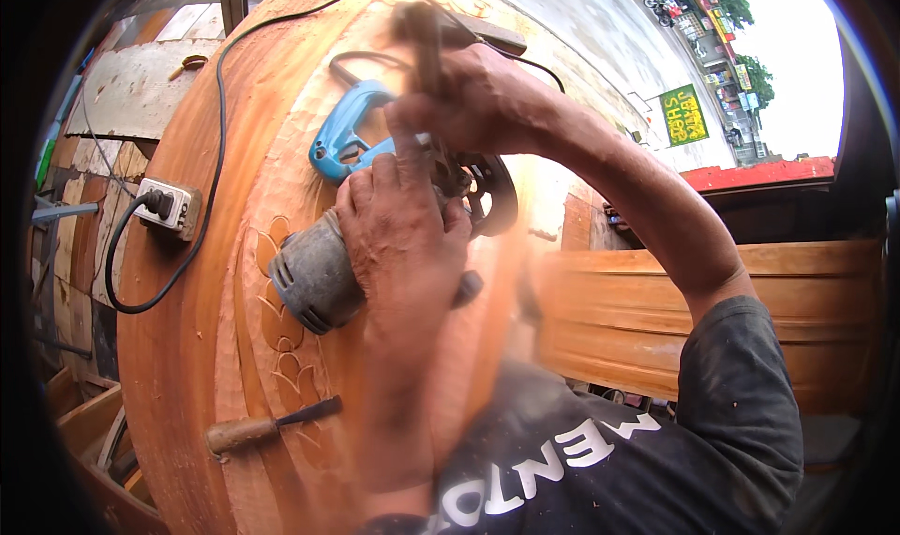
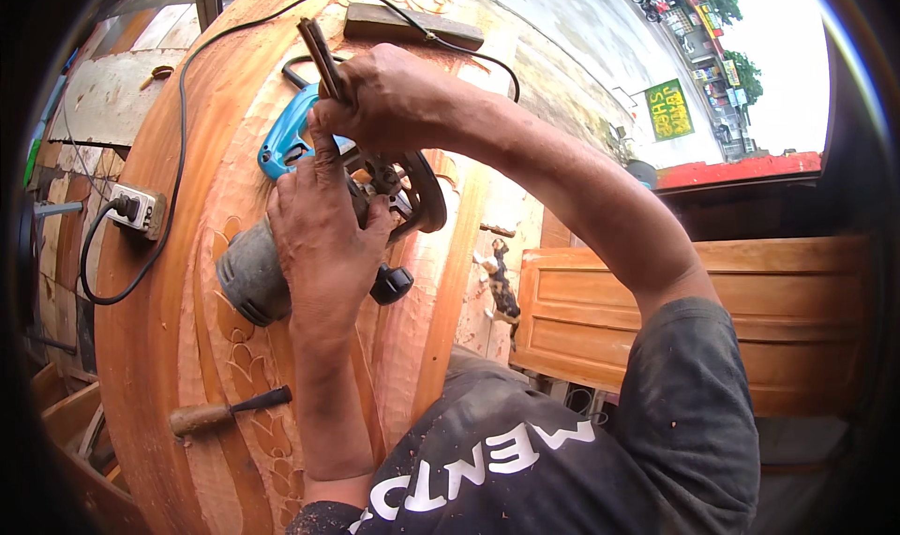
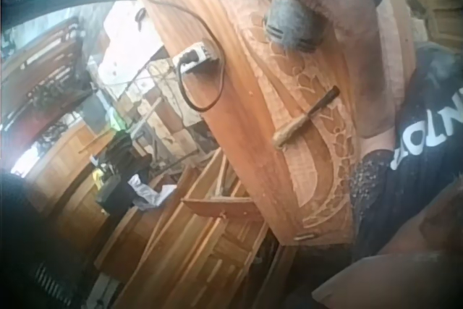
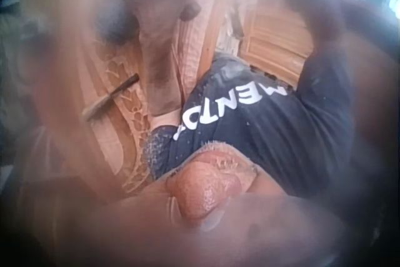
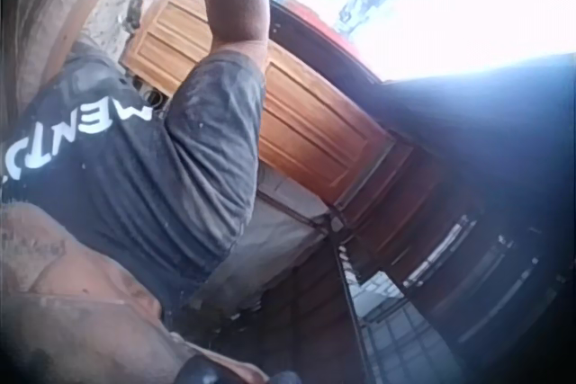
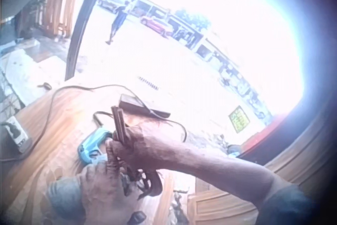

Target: The person uses a wrench to tighten or adjust the bit on a wood router held by hand.

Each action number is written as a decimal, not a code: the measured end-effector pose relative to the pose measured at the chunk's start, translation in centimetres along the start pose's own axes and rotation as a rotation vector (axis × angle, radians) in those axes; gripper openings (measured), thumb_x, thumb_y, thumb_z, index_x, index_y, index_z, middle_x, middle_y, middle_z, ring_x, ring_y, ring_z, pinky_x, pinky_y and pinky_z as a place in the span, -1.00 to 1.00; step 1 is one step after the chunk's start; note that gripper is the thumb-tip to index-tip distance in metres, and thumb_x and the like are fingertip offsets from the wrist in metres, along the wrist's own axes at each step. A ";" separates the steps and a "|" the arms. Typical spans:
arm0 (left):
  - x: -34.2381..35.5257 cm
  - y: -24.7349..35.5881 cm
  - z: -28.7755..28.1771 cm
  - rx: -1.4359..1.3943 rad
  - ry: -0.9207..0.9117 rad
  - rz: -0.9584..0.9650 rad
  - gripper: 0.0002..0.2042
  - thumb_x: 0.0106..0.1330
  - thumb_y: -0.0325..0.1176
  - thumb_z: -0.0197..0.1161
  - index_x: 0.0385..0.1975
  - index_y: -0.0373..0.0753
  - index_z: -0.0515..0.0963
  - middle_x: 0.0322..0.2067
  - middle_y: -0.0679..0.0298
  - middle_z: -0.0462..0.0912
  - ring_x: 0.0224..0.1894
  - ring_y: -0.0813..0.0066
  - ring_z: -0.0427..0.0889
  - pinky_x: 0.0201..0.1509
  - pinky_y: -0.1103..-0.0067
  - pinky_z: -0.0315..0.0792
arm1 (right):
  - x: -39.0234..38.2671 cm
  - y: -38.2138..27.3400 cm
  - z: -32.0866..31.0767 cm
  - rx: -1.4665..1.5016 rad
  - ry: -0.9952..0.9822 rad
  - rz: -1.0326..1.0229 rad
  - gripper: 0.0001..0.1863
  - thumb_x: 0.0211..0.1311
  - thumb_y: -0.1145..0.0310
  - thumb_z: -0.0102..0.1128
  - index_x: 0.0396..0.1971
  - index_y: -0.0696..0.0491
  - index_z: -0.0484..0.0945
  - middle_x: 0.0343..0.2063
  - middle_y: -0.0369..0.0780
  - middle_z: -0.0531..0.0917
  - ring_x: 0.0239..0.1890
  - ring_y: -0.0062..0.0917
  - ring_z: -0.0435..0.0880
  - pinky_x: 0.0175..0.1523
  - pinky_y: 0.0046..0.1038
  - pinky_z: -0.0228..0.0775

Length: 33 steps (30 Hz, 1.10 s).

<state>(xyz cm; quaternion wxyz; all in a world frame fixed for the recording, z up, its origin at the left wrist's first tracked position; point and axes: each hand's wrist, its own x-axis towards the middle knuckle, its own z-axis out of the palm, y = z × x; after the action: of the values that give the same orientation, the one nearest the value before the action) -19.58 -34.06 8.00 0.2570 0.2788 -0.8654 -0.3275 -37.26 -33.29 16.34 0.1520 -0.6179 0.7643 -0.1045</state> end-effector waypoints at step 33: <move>0.2 0.6 -0.4 0.059 -0.055 0.007 0.11 0.25 -0.28 0.46 0.71 -0.24 -0.18 0.18 0.01 0.54 0.15 0.00 0.49 0.42 0.14 0.30 | -15.8 -4.9 3.7 -0.080 0.518 -0.181 -0.85 0.27 0.58 0.46 -0.24 0.12 0.64 -0.44 -0.19 0.73 -0.48 -0.37 0.76 -0.43 -0.37 0.58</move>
<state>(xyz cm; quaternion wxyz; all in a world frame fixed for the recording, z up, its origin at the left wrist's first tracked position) -19.66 -33.97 8.77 0.2260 0.2742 -0.8824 -0.3085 -28.45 -18.83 16.17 -0.0829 -0.6418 0.7229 -0.2421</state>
